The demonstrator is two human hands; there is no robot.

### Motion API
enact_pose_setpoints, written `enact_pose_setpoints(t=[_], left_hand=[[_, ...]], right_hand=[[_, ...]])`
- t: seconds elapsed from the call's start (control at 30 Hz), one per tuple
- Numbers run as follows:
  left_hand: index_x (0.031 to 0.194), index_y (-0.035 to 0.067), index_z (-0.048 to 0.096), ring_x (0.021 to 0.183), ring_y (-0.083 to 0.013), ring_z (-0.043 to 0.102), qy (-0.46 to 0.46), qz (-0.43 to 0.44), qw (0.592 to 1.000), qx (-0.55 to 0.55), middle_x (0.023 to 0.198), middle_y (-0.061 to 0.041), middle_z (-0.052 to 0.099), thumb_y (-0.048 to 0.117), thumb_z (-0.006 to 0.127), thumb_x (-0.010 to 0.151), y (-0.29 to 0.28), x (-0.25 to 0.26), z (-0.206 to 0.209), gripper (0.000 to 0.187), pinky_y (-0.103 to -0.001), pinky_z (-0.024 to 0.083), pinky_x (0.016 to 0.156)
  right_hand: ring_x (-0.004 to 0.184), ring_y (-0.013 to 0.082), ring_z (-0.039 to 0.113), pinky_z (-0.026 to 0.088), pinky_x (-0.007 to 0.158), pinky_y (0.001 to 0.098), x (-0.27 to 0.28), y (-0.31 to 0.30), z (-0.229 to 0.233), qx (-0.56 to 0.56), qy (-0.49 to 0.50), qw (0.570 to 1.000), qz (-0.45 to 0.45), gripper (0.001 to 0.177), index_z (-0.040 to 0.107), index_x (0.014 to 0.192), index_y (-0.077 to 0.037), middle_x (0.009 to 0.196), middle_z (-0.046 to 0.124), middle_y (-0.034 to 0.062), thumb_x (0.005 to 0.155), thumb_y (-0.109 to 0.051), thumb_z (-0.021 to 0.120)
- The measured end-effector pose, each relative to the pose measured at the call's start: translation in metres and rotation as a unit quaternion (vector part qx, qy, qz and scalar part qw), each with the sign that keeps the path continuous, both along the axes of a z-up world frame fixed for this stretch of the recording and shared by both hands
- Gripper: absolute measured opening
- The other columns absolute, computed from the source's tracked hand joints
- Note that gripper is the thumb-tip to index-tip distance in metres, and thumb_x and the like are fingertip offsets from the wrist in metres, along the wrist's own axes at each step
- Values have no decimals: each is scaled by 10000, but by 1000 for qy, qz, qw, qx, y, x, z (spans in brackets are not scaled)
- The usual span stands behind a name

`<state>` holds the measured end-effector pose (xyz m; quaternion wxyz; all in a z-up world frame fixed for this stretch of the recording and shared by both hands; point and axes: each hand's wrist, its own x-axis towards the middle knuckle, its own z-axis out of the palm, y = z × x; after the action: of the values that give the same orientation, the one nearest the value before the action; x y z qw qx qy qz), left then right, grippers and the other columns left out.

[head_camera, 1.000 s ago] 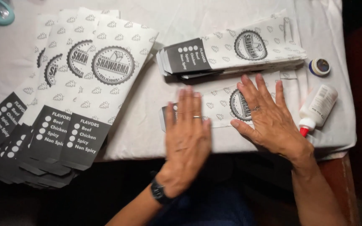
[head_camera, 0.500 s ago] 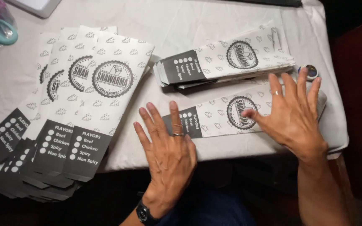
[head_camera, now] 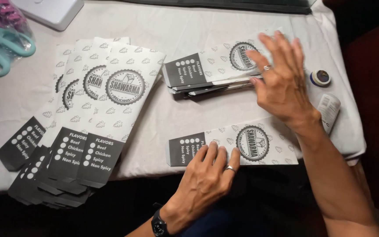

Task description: The person repeatedly applies glue to the edge of printed paper wrappers and folds them to form a sealed edge. They handle multiple wrappers one at a time, pressing the glued edge to secure it, and place finished wrappers into a stack.

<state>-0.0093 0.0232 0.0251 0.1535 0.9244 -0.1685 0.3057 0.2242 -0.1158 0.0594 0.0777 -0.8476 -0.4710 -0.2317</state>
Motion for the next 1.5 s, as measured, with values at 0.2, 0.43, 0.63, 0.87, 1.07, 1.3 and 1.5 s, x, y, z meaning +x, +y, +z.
enact_pose_setpoints(t=[0.2, 0.43, 0.63, 0.87, 1.07, 1.3, 1.5], left_hand=[[1083, -82, 693, 1084, -447, 680, -16, -11, 999, 43, 1097, -291, 687, -95, 529, 957, 0, -10, -8, 207, -470, 581, 858], [1376, 25, 662, 635, -245, 580, 28, 187, 974, -126, 852, -55, 658, 91, 683, 1042, 98, -36, 46, 341, -436, 442, 615], [1511, -77, 658, 733, -319, 711, 149, 402, 903, 1, 953, -149, 748, 96, 735, 1074, 177, -26, 15, 476, -478, 583, 678], [1225, -30, 661, 696, -252, 566, 122, 323, 905, -248, 1214, -225, 595, 98, 585, 1091, 120, -3, 12, 200, -351, 488, 522], [1087, 39, 673, 1228, -413, 608, 116, -64, 984, -117, 1274, -186, 671, 202, 756, 923, 52, 30, -8, 246, -496, 524, 986], [1011, 97, 753, 967, -270, 655, 109, -43, 989, -86, 1111, -76, 758, -51, 599, 865, 51, 45, -11, 259, -408, 547, 532], [949, 194, 796, 864, -182, 653, 207, -19, 975, -81, 1032, 87, 788, 91, 663, 908, 65, 61, -10, 174, -398, 463, 395]], right_hand=[[1377, 440, 585, 227, 1233, 648, 15, -16, -24, -71, 29, 995, 66, 360, 738, 1311, -69, 1333, 735, 142, 961, -149, 766], [1128, 447, 708, 511, 1007, 602, -36, -47, -9, 40, -45, 992, 115, 285, 773, 1144, -3, 1153, 773, 213, 873, 19, 688], [1127, 412, 682, 502, 1065, 565, -86, -69, -19, 19, 58, 992, 109, 261, 708, 1158, -11, 1177, 725, 178, 906, -60, 756], [894, 338, 741, 482, 906, 459, -38, -162, -7, 2, 292, 857, -424, 852, 562, 1492, 82, 1112, 759, 178, 898, -496, 758], [1026, 138, 676, 609, 944, 263, -40, -173, -32, 493, 460, 688, -268, 484, 635, 1204, 28, 1114, 702, 50, 762, -33, 820], [1232, 297, 676, 652, 1018, 555, -78, -199, -30, 626, 433, 630, -153, 424, 638, 1209, -4, 1190, 674, 97, 867, -184, 812], [1056, 182, 627, 625, 897, 309, -88, -207, -80, 642, 220, 716, -166, 670, 538, 1291, -40, 1174, 593, 119, 742, -121, 914]])
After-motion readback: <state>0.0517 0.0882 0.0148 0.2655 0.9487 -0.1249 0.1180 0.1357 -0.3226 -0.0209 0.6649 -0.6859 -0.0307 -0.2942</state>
